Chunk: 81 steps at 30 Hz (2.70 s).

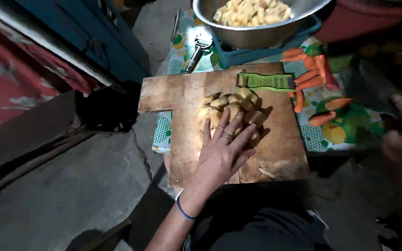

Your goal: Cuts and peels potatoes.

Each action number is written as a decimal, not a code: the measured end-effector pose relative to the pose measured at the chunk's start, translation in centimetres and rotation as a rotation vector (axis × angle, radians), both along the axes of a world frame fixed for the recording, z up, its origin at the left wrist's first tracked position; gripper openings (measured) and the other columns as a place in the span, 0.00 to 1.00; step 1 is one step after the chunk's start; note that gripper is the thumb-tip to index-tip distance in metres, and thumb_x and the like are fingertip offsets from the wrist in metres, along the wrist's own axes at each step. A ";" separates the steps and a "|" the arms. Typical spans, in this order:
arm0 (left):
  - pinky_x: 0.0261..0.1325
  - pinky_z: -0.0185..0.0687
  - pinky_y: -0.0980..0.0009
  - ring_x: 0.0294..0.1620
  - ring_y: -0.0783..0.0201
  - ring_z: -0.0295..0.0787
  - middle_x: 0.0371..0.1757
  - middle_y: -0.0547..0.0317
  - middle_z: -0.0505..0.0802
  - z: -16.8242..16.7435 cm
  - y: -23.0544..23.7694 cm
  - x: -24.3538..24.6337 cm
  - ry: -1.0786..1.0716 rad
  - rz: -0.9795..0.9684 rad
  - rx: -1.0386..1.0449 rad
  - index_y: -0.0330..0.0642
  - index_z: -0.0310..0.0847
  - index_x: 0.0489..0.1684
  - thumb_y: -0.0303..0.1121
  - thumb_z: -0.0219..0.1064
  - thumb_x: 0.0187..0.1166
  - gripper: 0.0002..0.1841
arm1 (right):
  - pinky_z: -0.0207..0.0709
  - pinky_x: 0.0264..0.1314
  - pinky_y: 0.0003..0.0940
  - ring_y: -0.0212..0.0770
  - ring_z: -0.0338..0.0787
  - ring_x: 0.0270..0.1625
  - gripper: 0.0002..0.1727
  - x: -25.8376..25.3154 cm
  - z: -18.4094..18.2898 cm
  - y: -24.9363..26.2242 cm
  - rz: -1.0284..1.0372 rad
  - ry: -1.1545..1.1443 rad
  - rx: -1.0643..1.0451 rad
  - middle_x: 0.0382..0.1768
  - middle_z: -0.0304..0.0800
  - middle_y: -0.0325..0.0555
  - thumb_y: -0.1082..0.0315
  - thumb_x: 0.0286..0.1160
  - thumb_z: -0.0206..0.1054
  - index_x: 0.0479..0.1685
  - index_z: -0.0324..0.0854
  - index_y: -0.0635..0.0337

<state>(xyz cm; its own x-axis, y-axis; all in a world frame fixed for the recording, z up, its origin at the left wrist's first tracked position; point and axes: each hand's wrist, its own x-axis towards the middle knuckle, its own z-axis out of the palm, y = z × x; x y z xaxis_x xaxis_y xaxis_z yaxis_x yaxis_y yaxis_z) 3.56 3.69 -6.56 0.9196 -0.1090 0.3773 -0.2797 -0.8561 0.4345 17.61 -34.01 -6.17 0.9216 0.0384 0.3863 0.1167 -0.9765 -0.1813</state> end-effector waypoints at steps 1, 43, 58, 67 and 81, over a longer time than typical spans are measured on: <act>0.86 0.42 0.25 0.94 0.44 0.56 0.87 0.53 0.76 0.3 -0.7 0.9 0.006 -0.027 0.053 0.61 0.80 0.79 0.55 0.58 0.87 0.25 | 0.69 0.56 0.82 0.88 0.79 0.62 0.28 1.1 -1.0 -0.5 -0.086 0.024 0.029 0.69 0.73 0.86 0.60 0.87 0.57 0.87 0.70 0.49; 0.88 0.43 0.30 0.94 0.44 0.52 0.86 0.51 0.75 2.2 -3.5 13.6 0.563 0.033 0.299 0.50 0.80 0.77 0.52 0.64 0.84 0.26 | 0.48 0.72 0.89 0.82 0.65 0.80 0.22 14.5 -3.0 2.6 0.022 0.239 0.082 0.71 0.76 0.77 0.56 0.84 0.62 0.69 0.83 0.58; 0.71 0.77 0.41 0.72 0.41 0.82 0.69 0.44 0.88 2.4 2.0 19.2 0.501 -0.128 0.266 0.48 0.87 0.66 0.40 0.75 0.76 0.20 | 0.60 0.77 0.78 0.75 0.76 0.75 0.18 16.2 -3.1 12.5 0.493 0.086 -0.089 0.70 0.80 0.70 0.68 0.83 0.66 0.68 0.83 0.65; 0.71 0.78 0.47 0.72 0.42 0.83 0.63 0.40 0.90 2.7 -7.1 6.1 0.353 -0.494 -0.014 0.38 0.89 0.59 0.37 0.78 0.72 0.19 | 0.72 0.78 0.34 0.38 0.79 0.74 0.30 7.1 1.3 9.0 0.354 -0.070 0.625 0.74 0.77 0.60 0.55 0.90 0.54 0.81 0.66 0.69; 0.85 0.59 0.38 0.82 0.43 0.77 0.70 0.44 0.89 -2.6 -4.1 9.4 0.028 -0.045 0.463 0.40 0.81 0.68 0.26 0.52 0.89 0.16 | 0.85 0.64 0.39 0.39 0.91 0.52 0.11 1.9 1.0 10.9 0.565 -0.159 1.442 0.45 0.89 0.39 0.65 0.88 0.54 0.57 0.76 0.59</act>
<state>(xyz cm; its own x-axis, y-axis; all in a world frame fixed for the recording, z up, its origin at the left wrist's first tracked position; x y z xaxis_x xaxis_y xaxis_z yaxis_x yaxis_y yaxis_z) 12.93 -0.45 -9.17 0.9194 -0.3000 0.2545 -0.3146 -0.9491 0.0176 19.56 -23.15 -5.13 0.8636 -0.1226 0.4890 0.5039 0.1824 -0.8443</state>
